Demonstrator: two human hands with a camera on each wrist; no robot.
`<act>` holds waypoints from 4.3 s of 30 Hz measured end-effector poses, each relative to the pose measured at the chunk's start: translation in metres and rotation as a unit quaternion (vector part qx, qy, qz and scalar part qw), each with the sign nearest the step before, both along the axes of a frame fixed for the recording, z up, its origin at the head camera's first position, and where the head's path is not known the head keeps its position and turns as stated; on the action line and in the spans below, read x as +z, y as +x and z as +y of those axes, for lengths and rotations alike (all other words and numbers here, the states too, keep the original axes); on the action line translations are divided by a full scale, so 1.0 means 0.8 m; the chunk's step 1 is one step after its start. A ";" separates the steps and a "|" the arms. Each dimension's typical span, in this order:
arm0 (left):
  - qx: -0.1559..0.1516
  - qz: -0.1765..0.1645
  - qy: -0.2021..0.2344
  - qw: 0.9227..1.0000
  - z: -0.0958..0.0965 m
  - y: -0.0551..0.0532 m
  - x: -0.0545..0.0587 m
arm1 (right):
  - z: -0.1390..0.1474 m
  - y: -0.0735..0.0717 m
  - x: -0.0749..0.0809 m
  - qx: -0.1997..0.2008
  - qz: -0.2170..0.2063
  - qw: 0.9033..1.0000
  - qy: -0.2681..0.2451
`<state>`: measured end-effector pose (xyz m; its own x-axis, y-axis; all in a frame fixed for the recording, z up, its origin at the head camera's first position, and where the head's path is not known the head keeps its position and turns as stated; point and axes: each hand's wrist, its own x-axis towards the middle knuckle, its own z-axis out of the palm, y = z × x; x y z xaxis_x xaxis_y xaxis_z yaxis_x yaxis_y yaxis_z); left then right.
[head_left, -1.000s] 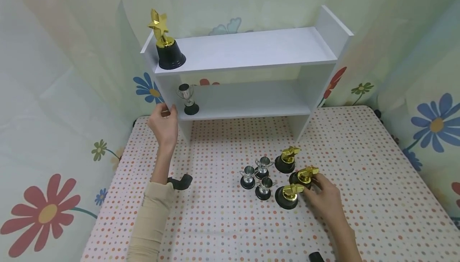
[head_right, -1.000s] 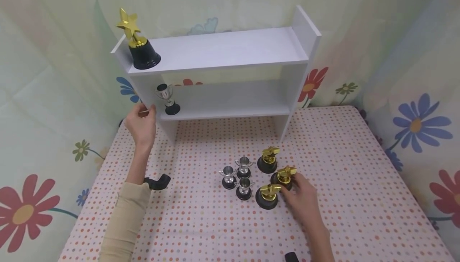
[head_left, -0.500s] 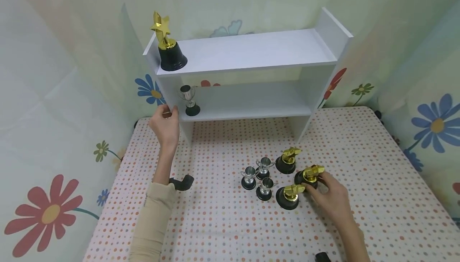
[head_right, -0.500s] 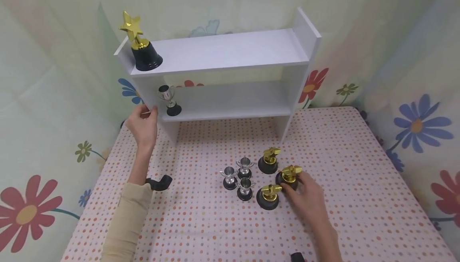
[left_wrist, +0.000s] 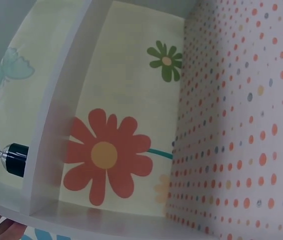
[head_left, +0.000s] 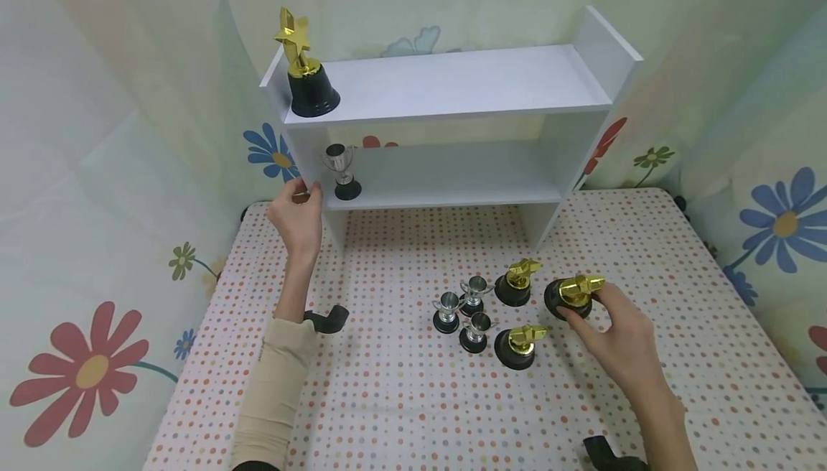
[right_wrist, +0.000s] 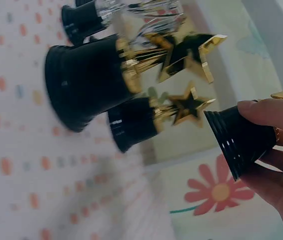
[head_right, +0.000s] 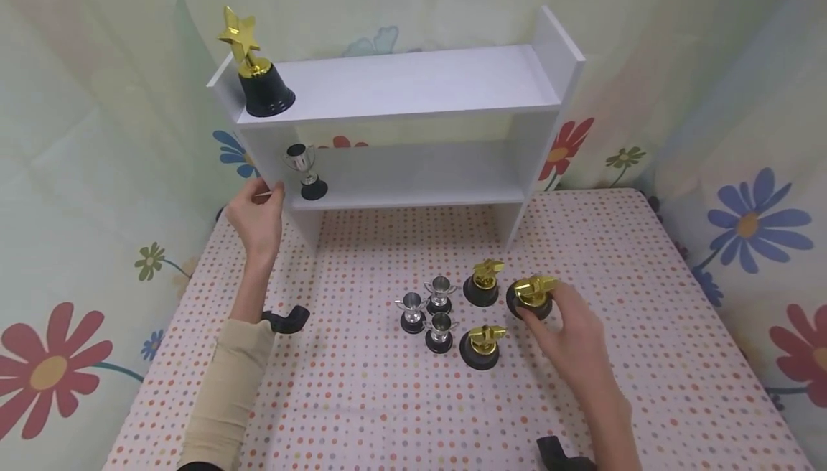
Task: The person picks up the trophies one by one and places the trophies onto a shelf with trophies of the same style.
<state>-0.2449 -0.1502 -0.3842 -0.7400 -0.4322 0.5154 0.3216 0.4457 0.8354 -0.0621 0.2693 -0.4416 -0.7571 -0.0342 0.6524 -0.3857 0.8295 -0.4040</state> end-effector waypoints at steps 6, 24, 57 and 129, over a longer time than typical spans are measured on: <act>0.001 0.009 -0.007 1.000 0.000 -0.002 -0.002 | -0.013 -0.007 0.039 0.031 0.033 0.999 0.013; 0.005 0.016 -0.006 1.000 0.002 -0.001 -0.003 | -0.095 -0.038 0.147 0.191 0.135 0.972 0.032; -0.001 0.020 -0.014 1.000 -0.005 -0.007 -0.004 | -0.209 -0.184 0.268 0.224 0.162 0.961 -0.005; -0.010 -0.009 -0.031 0.999 -0.006 -0.001 0.007 | -0.146 -0.162 0.215 0.228 0.231 0.943 -0.077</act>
